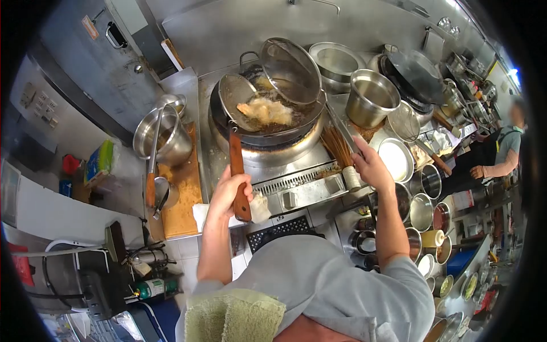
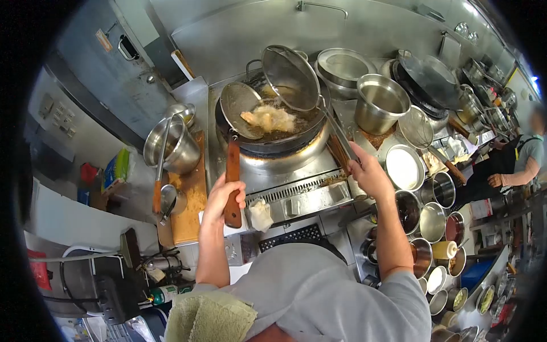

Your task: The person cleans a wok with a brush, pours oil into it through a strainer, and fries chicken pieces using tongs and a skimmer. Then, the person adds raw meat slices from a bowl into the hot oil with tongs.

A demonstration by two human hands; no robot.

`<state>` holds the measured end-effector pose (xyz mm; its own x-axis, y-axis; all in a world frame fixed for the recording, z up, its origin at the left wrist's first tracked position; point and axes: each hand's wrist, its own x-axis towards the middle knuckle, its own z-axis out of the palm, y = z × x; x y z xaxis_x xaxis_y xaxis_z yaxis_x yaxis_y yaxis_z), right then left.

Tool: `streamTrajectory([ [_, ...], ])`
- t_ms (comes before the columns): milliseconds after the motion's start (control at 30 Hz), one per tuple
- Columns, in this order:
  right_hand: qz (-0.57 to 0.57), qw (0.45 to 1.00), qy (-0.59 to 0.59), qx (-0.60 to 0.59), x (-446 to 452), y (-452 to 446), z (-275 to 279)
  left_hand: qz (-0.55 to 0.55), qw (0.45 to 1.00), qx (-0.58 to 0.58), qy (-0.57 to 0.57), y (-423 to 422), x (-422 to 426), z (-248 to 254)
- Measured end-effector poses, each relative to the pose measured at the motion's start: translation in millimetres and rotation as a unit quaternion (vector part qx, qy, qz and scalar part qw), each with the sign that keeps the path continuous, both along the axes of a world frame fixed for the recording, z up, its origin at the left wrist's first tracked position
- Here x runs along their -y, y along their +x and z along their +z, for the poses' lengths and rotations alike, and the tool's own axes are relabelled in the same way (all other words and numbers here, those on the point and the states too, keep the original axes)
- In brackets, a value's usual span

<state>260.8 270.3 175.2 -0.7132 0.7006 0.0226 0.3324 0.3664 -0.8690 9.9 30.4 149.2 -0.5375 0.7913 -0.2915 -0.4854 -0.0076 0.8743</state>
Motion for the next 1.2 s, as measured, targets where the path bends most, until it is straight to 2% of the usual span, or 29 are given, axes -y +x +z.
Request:
streamTrajectory([
  [67,-0.006,1.0,-0.016,0.008,4.3,-0.4,-2.2,0.006,1.0,0.0,0.006,3.8,4.3,5.7],
  [100,0.025,1.0,0.002,-0.017,0.0,-2.6,-12.3,-0.002,1.0,-0.014,-0.006,-3.8,5.1,0.1],
  [200,0.068,0.998,-0.013,0.005,-3.8,-13.8,-11.8,0.031,0.999,-0.021,-0.015,-10.1,4.8,-6.5],
  [233,0.075,0.997,0.024,-0.009,-9.5,-19.3,-19.3,0.037,0.999,-0.028,-0.02,-10.4,2.9,-6.3],
  [333,0.008,1.0,0.0,0.009,-19.0,-24.2,-23.2,0.039,0.996,-0.073,-0.039,-20.8,-3.5,-12.7],
  [367,-0.02,0.997,0.073,-0.012,-31.7,-27.3,-37.5,0.035,0.995,-0.087,-0.045,-24.9,-7.3,-14.0],
  [433,-0.068,0.991,0.115,-0.01,-60.5,-39.9,-58.1,0.028,0.992,-0.114,-0.056,-36.7,-22.5,-14.6],
  [500,-0.092,0.976,0.198,-0.018,-78.6,-56.5,-62.7,0.022,0.994,-0.094,-0.043,-48.9,-39.7,-22.1],
  [567,-0.096,0.984,0.152,-0.007,-82.4,-76.3,-56.3,0.014,0.996,-0.071,-0.042,-51.7,-55.6,-13.5],
  [667,-0.058,0.993,0.099,0.021,-77.4,-95.6,-52.3,-0.018,0.999,-0.025,0.031,-62.0,-79.7,-27.2],
  [767,-0.013,0.999,-0.034,0.019,-71.1,-111.2,-60.9,-0.007,0.996,0.05,0.078,-59.8,-93.7,-39.9],
  [867,-0.005,1.0,-0.029,0.01,-54.5,-97.8,-49.9,-0.005,0.987,0.105,0.119,-53.1,-83.4,-41.6],
  [900,0.021,0.999,0.032,0.016,-49.3,-88.6,-40.3,-0.001,0.984,0.119,0.13,-49.7,-77.2,-37.3],
  [1000,-0.022,0.998,0.062,-0.019,-60.3,-68.0,-58.4,-0.008,0.976,0.16,0.151,-57.9,-73.8,-44.0],
  [1033,-0.024,1.0,-0.003,0.02,-47.1,-62.3,-35.8,-0.002,0.982,0.129,0.136,-60.6,-72.8,-44.8],
  [1133,0.012,0.999,0.003,0.029,-39.7,-45.8,-18.6,0.001,0.987,0.095,0.126,-47.4,-52.2,-27.1],
  [1167,0.019,0.998,0.055,-0.002,-44.4,-40.9,-27.2,-0.012,0.991,0.066,0.113,-46.9,-45.4,-24.4],
  [1200,0.01,1.0,0.006,-0.014,-48.2,-33.5,-32.4,-0.012,0.995,0.037,0.09,-45.7,-38.5,-19.8],
])
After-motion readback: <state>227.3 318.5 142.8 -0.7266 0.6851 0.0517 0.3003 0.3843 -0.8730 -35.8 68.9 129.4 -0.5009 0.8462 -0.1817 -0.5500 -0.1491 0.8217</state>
